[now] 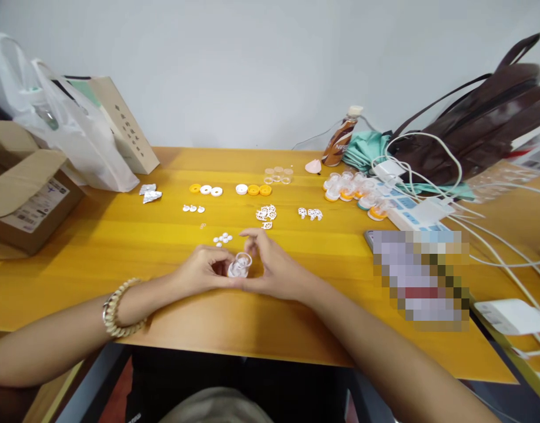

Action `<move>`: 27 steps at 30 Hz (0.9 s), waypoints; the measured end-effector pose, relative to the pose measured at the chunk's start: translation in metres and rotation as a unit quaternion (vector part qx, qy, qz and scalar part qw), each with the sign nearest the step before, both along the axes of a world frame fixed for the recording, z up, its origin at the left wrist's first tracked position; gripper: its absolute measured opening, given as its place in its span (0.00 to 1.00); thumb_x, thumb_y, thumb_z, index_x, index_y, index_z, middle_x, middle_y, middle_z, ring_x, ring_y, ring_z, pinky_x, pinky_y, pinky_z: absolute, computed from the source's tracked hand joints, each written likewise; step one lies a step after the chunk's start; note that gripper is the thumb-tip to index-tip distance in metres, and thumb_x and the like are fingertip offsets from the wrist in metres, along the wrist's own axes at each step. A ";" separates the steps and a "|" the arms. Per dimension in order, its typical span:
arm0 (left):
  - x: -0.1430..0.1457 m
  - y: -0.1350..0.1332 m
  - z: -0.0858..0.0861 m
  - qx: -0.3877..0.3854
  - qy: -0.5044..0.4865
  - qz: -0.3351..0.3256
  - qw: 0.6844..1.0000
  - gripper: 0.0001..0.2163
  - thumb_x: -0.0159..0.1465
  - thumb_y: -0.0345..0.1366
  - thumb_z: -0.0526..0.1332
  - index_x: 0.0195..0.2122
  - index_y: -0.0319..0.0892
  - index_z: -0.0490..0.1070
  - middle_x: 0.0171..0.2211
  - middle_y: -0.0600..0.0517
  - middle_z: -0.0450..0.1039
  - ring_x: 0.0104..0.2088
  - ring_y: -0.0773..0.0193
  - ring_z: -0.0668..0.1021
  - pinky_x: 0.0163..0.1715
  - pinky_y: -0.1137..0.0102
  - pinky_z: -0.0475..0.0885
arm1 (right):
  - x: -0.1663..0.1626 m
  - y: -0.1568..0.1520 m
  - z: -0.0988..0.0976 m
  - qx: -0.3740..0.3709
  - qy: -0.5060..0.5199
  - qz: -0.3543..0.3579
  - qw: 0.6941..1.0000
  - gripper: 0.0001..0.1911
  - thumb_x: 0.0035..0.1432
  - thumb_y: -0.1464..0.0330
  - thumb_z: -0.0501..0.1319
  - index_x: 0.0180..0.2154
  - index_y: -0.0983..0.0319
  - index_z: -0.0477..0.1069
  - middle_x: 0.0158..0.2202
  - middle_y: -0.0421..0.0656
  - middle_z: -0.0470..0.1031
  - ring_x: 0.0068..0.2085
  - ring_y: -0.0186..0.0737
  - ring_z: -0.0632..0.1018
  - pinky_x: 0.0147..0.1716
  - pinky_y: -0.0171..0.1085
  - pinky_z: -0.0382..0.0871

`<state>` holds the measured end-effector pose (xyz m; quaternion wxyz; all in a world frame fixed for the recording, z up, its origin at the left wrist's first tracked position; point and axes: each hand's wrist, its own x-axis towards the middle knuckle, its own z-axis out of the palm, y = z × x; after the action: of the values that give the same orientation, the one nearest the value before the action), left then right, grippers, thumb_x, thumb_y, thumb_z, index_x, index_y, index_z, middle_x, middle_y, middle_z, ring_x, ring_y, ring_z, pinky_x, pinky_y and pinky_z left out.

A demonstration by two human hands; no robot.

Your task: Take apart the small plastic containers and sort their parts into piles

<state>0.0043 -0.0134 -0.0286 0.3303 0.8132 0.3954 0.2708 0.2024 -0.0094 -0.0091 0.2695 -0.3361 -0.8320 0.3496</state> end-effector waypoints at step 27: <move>-0.002 0.003 0.004 0.037 0.026 -0.044 0.998 0.10 0.54 0.40 0.64 0.28 0.37 0.72 0.22 0.55 0.68 0.22 0.71 0.69 0.24 0.77 0.61 | 0.000 -0.006 0.013 0.030 -0.105 0.011 0.994 0.17 0.54 0.65 0.59 0.44 0.62 0.57 0.39 0.46 0.70 0.36 0.40 0.72 0.34 0.38 0.66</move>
<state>0.0019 -0.0099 -0.0248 0.3010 0.8481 0.3575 0.2495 0.2027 -0.0153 0.0035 0.1864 -0.3532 -0.8697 0.2900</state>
